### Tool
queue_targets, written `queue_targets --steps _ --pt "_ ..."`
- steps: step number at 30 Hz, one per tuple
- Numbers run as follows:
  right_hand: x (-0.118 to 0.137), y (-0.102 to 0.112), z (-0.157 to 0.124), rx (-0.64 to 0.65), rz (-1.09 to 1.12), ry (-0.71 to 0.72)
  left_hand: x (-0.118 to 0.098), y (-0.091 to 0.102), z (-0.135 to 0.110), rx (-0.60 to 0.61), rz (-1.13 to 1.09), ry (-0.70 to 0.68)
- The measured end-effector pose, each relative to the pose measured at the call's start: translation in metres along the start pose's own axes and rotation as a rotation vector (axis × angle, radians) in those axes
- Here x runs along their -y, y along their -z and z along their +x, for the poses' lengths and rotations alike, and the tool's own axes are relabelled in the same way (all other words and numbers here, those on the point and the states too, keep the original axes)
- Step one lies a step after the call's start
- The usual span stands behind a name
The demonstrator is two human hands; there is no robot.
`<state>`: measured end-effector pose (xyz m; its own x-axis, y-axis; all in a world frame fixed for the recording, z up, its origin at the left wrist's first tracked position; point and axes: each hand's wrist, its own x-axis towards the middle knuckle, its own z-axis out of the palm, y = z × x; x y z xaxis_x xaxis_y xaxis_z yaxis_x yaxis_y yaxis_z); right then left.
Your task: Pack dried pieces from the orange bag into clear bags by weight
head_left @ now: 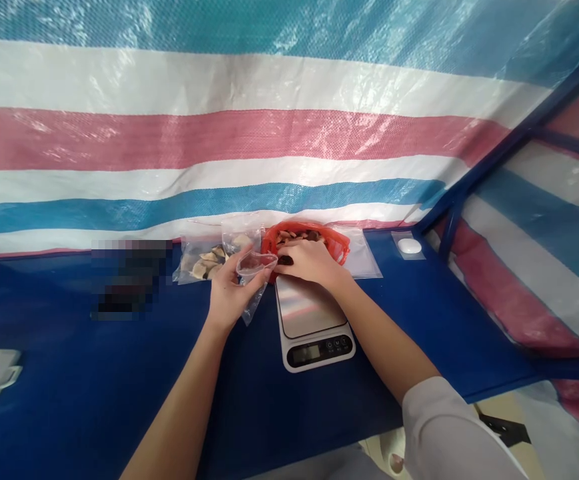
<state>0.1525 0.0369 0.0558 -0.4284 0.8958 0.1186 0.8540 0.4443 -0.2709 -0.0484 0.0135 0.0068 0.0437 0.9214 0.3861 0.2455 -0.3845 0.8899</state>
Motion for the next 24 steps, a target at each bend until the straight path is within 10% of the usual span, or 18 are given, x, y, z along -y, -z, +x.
queue_targets --steps 24 --pt "-0.0037 -0.0006 0.0030 0.090 -0.120 -0.002 -0.0049 -0.0009 0.0020 -0.020 -0.006 0.009"
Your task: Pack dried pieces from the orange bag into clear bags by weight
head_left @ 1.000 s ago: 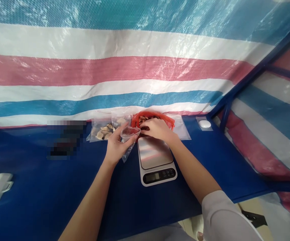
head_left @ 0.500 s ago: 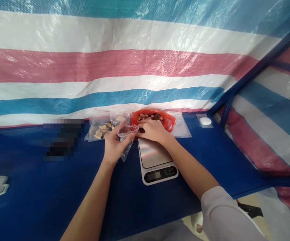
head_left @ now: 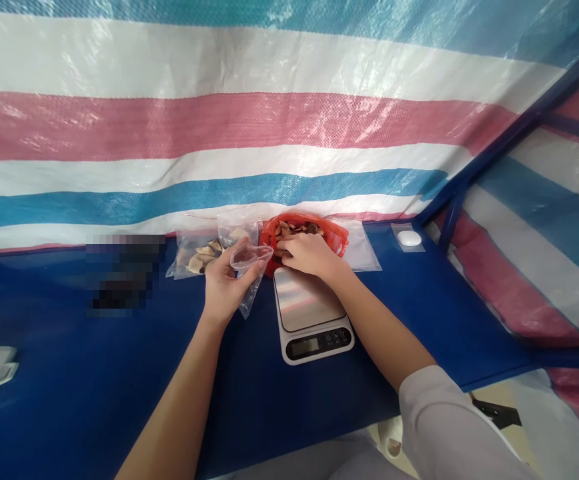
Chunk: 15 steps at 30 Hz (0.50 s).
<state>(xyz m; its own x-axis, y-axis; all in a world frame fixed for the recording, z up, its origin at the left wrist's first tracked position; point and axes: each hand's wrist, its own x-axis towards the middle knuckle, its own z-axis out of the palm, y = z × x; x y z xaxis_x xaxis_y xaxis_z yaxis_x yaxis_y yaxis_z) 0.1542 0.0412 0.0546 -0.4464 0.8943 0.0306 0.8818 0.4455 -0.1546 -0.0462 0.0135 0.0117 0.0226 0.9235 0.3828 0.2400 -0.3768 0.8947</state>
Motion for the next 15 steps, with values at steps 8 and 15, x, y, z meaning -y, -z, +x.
queue_targets --steps 8,15 --pt "-0.0030 -0.0048 -0.0001 -0.021 0.031 0.030 0.0028 -0.0029 -0.0002 0.011 -0.034 0.007" --pt "-0.0016 -0.0062 0.0028 -0.024 -0.024 -0.040 0.0024 -0.0033 -0.0012 0.022 -0.053 -0.001"
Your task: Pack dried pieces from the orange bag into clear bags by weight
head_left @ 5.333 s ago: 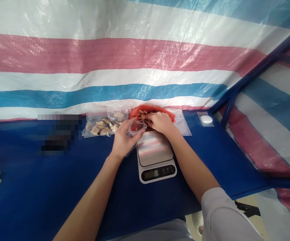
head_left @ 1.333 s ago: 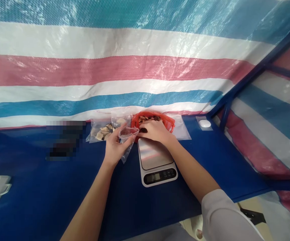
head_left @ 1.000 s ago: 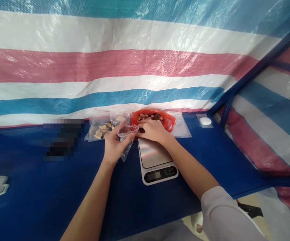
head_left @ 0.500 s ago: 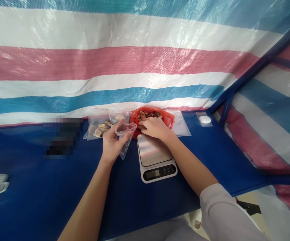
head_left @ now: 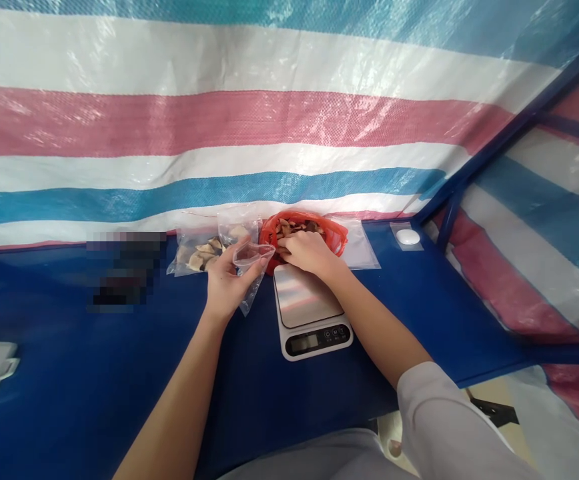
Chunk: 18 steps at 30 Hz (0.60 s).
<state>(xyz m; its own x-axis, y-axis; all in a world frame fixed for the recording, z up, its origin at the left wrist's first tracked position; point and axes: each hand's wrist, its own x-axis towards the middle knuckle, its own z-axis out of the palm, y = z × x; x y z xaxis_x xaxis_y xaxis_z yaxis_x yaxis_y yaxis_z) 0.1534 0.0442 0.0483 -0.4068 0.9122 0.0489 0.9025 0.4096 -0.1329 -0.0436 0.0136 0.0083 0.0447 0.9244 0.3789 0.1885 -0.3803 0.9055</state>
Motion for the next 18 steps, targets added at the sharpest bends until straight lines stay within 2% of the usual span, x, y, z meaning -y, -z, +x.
queue_targets --steps 3,11,18 --pt "-0.003 0.006 -0.003 -0.028 0.046 0.008 -0.004 -0.001 -0.002 -0.003 0.014 -0.007" --pt "-0.022 0.016 -0.009 -0.094 0.354 0.000 0.000 -0.003 -0.003 0.014 0.053 -0.062" --pt "-0.034 0.021 -0.016 -0.104 0.783 0.021 0.001 -0.004 -0.004 0.010 0.105 -0.107"
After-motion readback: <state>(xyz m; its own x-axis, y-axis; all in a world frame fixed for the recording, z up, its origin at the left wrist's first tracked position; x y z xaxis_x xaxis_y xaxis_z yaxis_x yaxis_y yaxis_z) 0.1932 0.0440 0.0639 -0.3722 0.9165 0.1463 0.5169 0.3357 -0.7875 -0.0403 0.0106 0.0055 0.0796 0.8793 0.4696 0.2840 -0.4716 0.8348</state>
